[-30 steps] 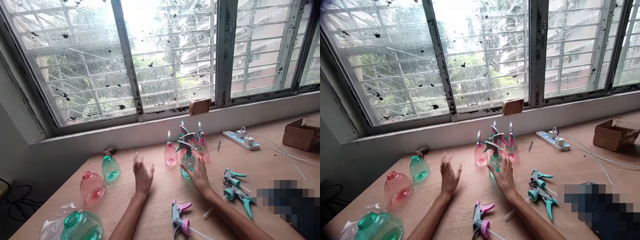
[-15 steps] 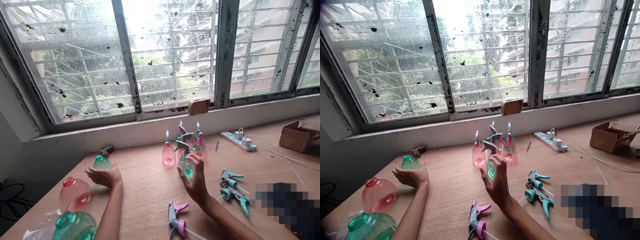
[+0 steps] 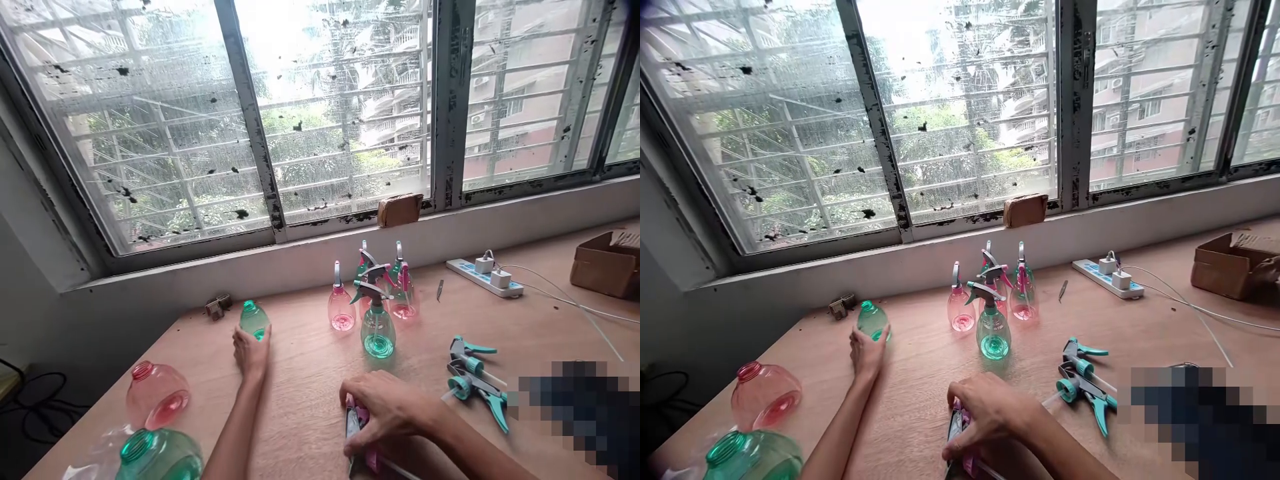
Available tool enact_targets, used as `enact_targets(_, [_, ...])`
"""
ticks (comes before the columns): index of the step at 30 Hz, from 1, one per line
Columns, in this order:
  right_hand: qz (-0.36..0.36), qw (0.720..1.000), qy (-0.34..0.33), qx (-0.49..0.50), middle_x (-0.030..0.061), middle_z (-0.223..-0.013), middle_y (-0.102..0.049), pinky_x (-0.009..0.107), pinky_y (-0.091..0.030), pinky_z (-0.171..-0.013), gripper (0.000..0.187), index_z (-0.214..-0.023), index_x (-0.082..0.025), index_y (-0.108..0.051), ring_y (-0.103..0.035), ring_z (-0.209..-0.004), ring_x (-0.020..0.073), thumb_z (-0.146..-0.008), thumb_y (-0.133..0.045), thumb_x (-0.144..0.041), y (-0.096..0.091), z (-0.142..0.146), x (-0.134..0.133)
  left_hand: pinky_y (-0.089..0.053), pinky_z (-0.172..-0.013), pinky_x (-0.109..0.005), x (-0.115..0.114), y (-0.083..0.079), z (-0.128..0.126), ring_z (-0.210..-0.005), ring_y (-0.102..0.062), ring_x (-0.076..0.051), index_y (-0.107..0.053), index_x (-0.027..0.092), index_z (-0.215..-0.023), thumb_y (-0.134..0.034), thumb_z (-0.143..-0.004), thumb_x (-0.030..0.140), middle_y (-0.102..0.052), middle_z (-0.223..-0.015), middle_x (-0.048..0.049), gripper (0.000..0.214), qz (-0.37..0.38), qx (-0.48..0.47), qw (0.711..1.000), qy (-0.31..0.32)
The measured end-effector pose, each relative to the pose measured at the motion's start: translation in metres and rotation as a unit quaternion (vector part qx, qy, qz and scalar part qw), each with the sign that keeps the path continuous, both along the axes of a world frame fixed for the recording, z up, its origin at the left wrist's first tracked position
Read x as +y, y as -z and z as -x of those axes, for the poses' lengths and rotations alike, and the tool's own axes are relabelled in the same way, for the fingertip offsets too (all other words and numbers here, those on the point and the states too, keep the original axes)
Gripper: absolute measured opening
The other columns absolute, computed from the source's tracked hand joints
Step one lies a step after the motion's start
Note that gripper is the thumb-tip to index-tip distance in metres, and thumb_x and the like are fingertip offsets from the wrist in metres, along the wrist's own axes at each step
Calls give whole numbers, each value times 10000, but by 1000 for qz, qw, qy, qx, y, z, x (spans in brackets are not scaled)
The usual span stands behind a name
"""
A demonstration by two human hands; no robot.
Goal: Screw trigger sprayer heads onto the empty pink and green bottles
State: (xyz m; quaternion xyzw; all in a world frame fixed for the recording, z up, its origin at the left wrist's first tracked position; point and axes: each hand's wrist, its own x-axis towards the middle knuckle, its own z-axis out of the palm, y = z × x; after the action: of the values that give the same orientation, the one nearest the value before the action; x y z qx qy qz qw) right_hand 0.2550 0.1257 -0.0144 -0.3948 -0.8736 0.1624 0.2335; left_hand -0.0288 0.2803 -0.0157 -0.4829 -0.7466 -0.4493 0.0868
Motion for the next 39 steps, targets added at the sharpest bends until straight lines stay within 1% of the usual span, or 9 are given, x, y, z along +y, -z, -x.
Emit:
enact_targets(5, [115,990,12,75,-42,-703,-584,264,-271,-547,346,-839,-245,-659,-481,-626,172,-621,-865,-419,-1,-3,2,-515,-996,-529,-30,12,-43,-1182,-623,-291,-560,185,-1321,-645,-962,347,-593,-1369,-109,403,58,35,989,134])
enact_targets(8, [180,973,-7,147,-41,-742,-577,254,-331,-574,310,-789,-236,-606,-486,-677,169,-656,-846,-381,-6,-8,4,-386,-1105,-553,-56,20,-62,-1317,-541,-376,-417,151,-1423,-668,-913,405,-547,-1436,-207,622,81,48,966,241])
enact_targets(12, [214,954,-22,210,-36,-749,-601,256,-402,-576,311,-993,-241,-638,-527,-646,162,-810,-707,-482,-13,-22,7,-395,-1097,-486,-87,26,-81,-1349,-522,-360,-333,161,-1471,-628,-891,523,-550,-1444,-202,744,103,55,923,366])
enact_targets(16, [202,927,21,315,-59,-608,-540,264,-354,-499,421,-1052,-208,-682,-406,-463,121,-907,-556,-582,-15,-39,13,-355,-1136,-469,-104,28,-99,-1401,-465,-340,-302,166,-1500,-605,-892,566,-524,-1483,-190,788,122,62,891,433])
enact_targets(24, [121,969,77,202,2,-738,-655,279,-430,-612,395,-1065,-193,-683,-577,-662,182,-947,-549,-545,12,-33,21,-295,-1144,-563,-99,26,-101,-1414,-434,-376,-250,143,-1516,-554,-925,543,-475,-1514,-228,776,140,49,903,404])
enact_targets(28, [111,977,117,139,75,-878,-750,369,-488,-740,397,-1111,-207,-705,-655,-813,264,-931,-580,-537,6,-37,9,-327,-1129,-530,-92,24,-95,-1401,-454,-353,-241,151,-1508,-557,-930,517,-505,-1490,-211,753,137,42,912,384])
enact_targets(32, [81,975,173,115,95,-1162,-744,401,-525,-863,365,-1202,-260,-679,-689,-995,279,-991,-471,-472,3,-84,-20,-344,-1122,-514,-91,25,-95,-1386,-475,-353,-278,161,-1491,-575,-919,533,-521,-1480,-198,744,133,45,913,383])
enact_targets(36, [-40,965,259,24,138,-1247,-718,460,-513,-975,348,-1099,-218,-736,-664,-1157,322,-903,-449,-242,44,-150,-47,-359,-1109,-529,-89,27,-96,-1356,-513,-361,-288,171,-1480,-592,-913,537,-562,-1440,-192,740,119,48,912,389])
enact_targets(39, [-67,956,283,-21,144,-1345,-674,455,-492,-1041,500,-1232,-183,-691,-610,-1267,308,-796,-455,-113,69,-176,-52,-409,-1067,-539,-88,29,-95,-1289,-571,-372,-323,156,-1431,-627,-895,524,-606,-1354,-197,718,96,50,914,392])
